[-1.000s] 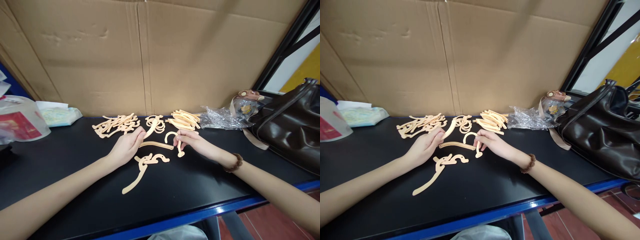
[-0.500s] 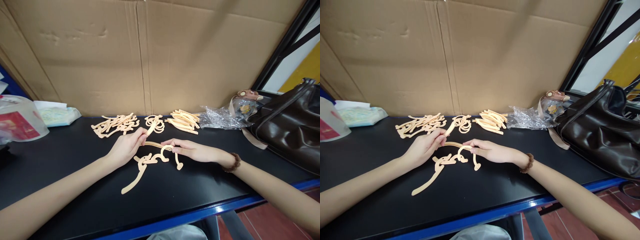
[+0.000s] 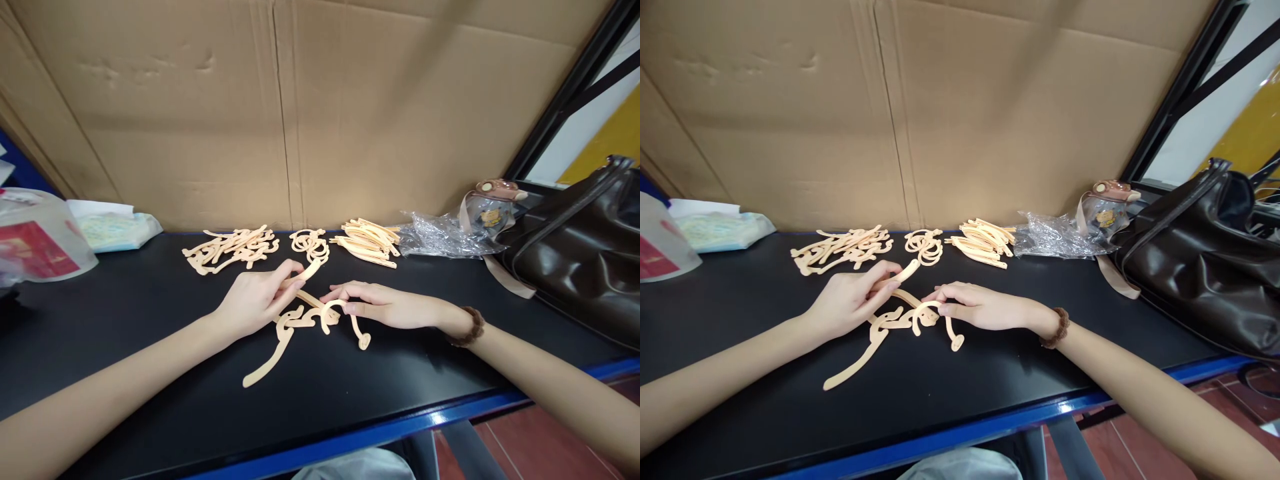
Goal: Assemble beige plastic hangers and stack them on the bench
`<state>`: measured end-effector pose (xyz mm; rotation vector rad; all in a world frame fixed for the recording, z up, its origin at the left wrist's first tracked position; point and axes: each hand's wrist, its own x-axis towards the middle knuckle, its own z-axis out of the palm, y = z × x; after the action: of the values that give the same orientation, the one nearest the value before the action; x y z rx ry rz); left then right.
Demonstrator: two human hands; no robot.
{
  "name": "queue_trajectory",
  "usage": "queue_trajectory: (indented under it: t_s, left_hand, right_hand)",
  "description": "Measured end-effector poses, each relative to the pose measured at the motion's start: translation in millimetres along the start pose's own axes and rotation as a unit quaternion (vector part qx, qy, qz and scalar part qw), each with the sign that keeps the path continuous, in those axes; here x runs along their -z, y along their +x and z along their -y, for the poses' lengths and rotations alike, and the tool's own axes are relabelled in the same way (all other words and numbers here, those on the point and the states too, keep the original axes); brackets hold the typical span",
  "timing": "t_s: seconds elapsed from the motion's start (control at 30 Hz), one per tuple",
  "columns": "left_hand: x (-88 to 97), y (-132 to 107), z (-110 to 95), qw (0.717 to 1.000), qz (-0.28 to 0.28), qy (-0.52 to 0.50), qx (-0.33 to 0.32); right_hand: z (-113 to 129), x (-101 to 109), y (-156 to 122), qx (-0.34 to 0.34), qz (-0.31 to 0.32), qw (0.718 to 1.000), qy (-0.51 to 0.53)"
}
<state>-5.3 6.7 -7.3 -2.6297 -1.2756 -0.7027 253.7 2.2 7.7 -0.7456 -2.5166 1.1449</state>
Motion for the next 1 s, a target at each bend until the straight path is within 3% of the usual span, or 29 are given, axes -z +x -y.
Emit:
queue_trajectory:
  t_s: [0.17, 0.33, 0.53, 0.83, 1.0]
  left_hand:
    - [-0.4, 1.8, -4.3, 0.999, 0.031, 0.021, -0.015]
    - [-1.2, 1.7, -5.6, 0.998, 0.057, 0.022, -0.019]
    - [-2.2, 1.4, -5.7, 0.998, 0.037, 0.037, -0.018]
    - [-1.8, 1.3, -4.1, 0.998, 0.011, 0.032, -0.053]
    - [-2.2, 1.3, -5.2, 0.998, 0.007, 0.034, -0.054]
  right_hand:
    - [-4.2, -0.4, 1.1, -0.004, -0.011, 1.000, -0.019]
    - [-2.5, -0.3, 1.5, -0.016, -0.067, 0.997, 0.030]
    - [-4.0, -2.9, 4.3, -0.024, -0.105, 0.989, 0.102]
    - [-13.2, 2.6, 9.6, -0.063, -0.237, 0.949, 0.196]
    - [-15.6, 2.4, 10.2, -0.076, -0.249, 0.940, 0.222]
